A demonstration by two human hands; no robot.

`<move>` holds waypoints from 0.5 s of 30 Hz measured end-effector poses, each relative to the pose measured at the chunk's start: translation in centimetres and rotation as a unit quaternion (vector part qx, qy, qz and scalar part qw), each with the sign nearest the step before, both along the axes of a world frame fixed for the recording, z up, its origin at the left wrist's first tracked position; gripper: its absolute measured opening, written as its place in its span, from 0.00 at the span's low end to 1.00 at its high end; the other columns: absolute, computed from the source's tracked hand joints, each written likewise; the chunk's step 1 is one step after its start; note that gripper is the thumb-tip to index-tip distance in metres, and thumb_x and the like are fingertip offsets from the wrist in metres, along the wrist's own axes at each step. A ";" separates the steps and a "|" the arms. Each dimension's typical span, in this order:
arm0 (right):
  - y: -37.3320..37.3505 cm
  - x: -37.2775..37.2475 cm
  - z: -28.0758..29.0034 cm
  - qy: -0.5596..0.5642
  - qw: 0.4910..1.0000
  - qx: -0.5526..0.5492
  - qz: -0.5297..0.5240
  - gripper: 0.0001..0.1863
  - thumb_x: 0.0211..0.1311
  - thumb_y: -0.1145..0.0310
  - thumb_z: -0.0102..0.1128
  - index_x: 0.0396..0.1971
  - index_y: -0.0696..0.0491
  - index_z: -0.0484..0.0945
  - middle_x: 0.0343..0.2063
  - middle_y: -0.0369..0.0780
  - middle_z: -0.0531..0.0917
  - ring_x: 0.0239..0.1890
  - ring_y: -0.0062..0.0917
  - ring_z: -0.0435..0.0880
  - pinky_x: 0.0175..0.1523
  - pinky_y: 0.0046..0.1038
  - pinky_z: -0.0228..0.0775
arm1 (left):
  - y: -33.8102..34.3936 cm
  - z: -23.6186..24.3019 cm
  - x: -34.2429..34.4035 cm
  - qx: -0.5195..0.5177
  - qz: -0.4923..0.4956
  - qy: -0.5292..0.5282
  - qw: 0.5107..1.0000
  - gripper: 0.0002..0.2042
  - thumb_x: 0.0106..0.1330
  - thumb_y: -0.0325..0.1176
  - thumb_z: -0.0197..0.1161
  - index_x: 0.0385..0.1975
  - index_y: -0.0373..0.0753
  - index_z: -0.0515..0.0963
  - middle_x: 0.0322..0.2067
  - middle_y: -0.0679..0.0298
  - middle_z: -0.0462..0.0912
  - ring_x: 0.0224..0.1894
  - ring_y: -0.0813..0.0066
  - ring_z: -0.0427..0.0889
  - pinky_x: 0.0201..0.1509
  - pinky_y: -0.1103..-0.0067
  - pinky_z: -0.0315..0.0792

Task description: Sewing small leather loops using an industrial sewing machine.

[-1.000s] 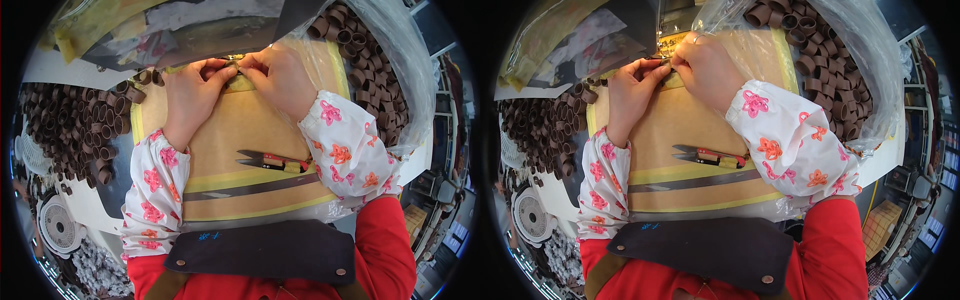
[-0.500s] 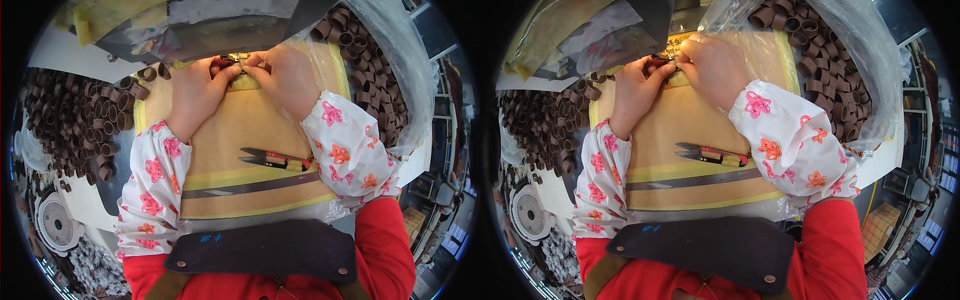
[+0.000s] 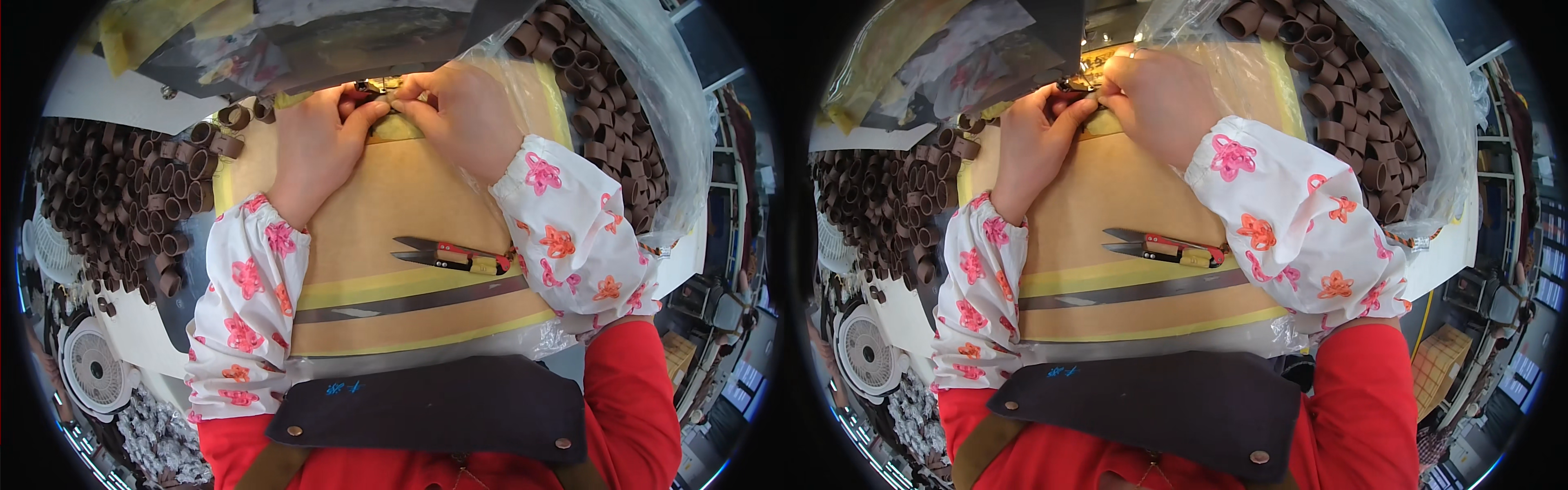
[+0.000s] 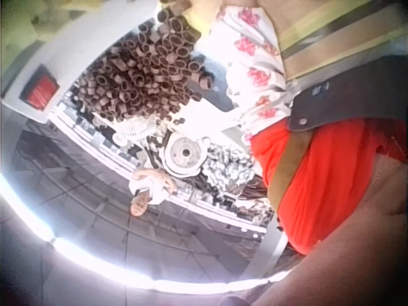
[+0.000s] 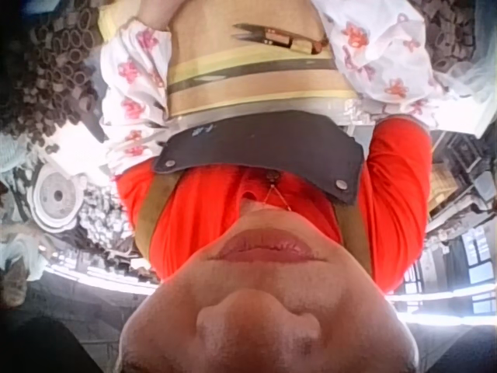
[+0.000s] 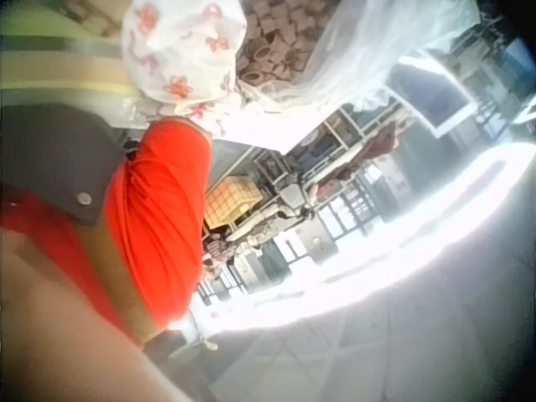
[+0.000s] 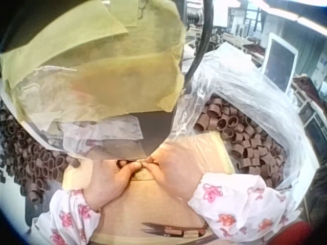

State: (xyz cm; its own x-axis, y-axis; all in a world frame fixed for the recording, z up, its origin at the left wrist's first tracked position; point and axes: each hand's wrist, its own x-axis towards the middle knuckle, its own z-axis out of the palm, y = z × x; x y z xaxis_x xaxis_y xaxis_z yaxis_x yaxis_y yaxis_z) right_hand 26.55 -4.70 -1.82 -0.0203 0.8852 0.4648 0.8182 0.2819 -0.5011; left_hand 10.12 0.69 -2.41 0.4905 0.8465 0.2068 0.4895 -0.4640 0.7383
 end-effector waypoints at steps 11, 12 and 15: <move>-0.2 0.1 0.0 0.028 0.999 -0.029 0.010 0.04 0.45 0.70 0.57 0.20 0.53 0.74 0.23 0.39 0.76 0.30 0.34 0.77 0.34 0.33 0.68 | -0.2 0.2 0.4 0.085 0.000 0.007 0.996 0.12 0.51 0.37 0.64 0.24 0.33 0.75 0.13 0.66 0.71 0.17 0.78 0.68 0.23 0.80 0.63; -0.1 0.2 -0.1 0.039 0.999 -0.023 0.024 0.04 0.44 0.70 0.58 0.20 0.53 0.74 0.23 0.39 0.76 0.30 0.34 0.77 0.33 0.33 0.67 | -0.1 0.0 0.4 0.116 -0.002 0.013 0.993 0.12 0.51 0.37 0.64 0.24 0.33 0.75 0.14 0.65 0.72 0.17 0.76 0.70 0.23 0.79 0.63; 0.0 0.6 -0.1 0.073 0.995 -0.043 0.060 0.05 0.43 0.71 0.59 0.22 0.53 0.74 0.22 0.39 0.76 0.29 0.34 0.76 0.33 0.33 0.67 | 0.3 0.9 0.3 0.058 -0.011 0.039 0.997 0.12 0.50 0.38 0.64 0.22 0.35 0.75 0.13 0.66 0.71 0.17 0.74 0.70 0.30 0.77 0.64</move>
